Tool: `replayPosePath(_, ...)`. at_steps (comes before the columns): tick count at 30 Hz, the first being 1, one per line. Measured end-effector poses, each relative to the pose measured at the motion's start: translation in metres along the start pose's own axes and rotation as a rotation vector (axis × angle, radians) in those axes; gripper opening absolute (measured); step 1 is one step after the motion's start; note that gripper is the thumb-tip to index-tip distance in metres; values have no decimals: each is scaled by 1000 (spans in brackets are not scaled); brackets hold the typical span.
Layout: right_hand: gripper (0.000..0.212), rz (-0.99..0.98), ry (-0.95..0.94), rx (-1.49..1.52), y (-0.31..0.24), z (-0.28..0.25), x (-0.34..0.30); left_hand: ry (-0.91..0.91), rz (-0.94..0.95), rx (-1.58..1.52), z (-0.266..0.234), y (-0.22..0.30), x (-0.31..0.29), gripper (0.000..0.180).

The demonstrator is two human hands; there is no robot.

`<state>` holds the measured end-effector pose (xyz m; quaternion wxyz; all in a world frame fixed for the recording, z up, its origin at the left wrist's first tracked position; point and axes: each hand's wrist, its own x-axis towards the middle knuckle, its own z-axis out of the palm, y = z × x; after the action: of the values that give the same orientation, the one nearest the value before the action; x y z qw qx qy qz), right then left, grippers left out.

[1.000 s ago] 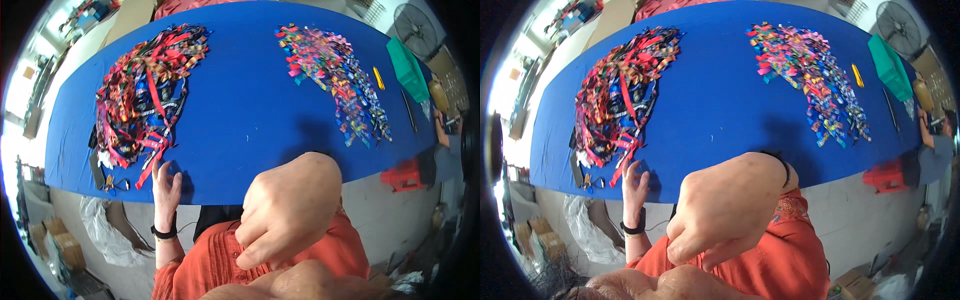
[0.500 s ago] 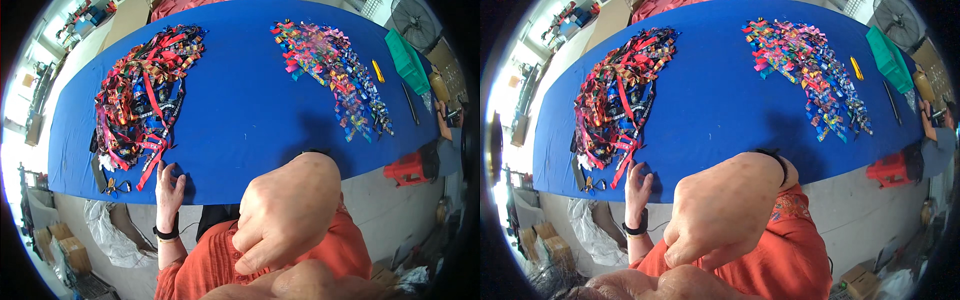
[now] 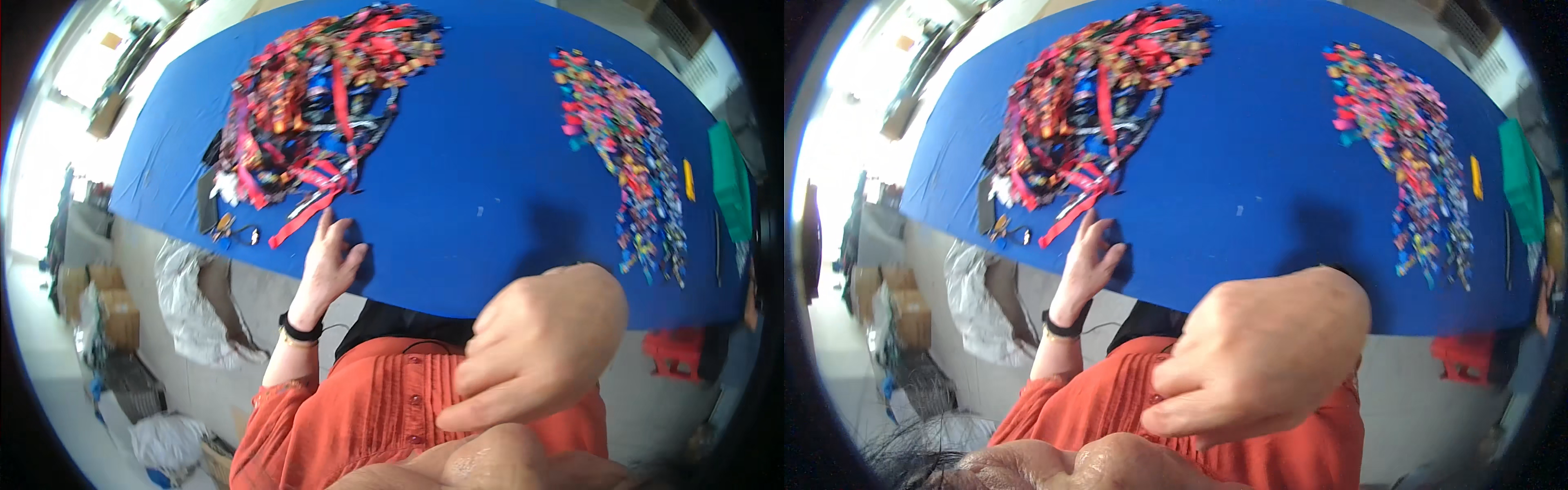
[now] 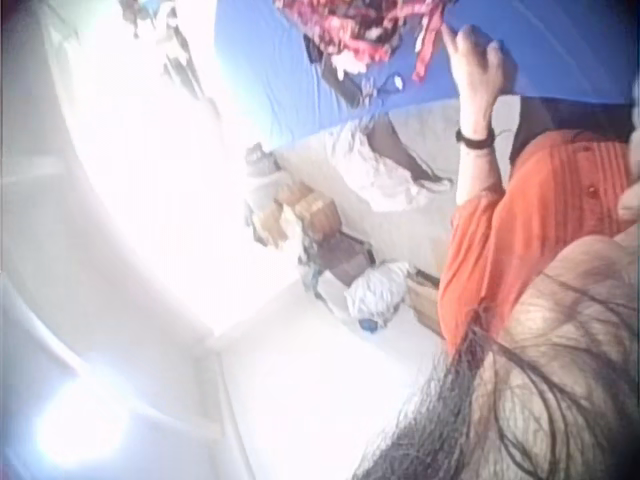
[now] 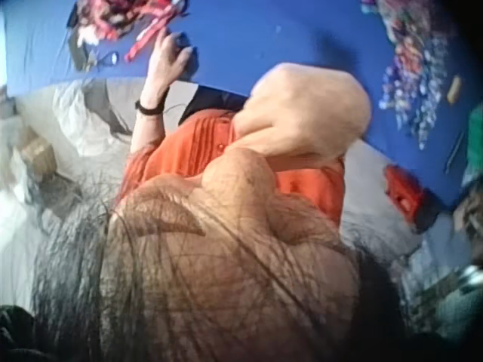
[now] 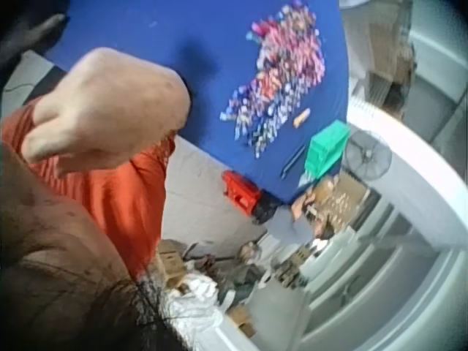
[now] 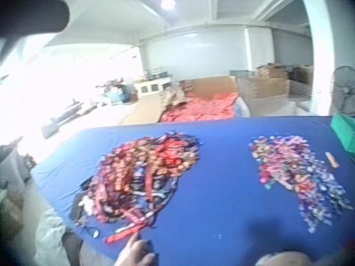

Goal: Manually tying decorative bows using colorful printed fabric strips at a factory workstation.

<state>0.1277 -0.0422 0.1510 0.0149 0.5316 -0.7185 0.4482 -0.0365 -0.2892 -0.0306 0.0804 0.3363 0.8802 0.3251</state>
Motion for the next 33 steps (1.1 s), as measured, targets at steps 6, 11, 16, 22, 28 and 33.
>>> replayPosePath(6,23,-17,22,-34,-9,-6,-5,-192,-67,-171,-24,24,7,49)
replayPosePath(11,24,-33,9,-79,-11,-7,-2,-228,44,-104,-36,30,27,50)
replayPosePath(16,27,-54,23,-100,-14,-6,-6,-229,88,73,-49,37,48,45)
replayPosePath(22,17,-61,-9,-32,-15,-13,-10,-203,105,109,-60,33,67,42)
replayPosePath(28,24,-30,76,-101,-20,-4,-12,-214,178,207,-54,20,98,42)
replayPosePath(33,20,-116,78,10,-15,-4,-19,-251,-21,60,-52,25,118,38)
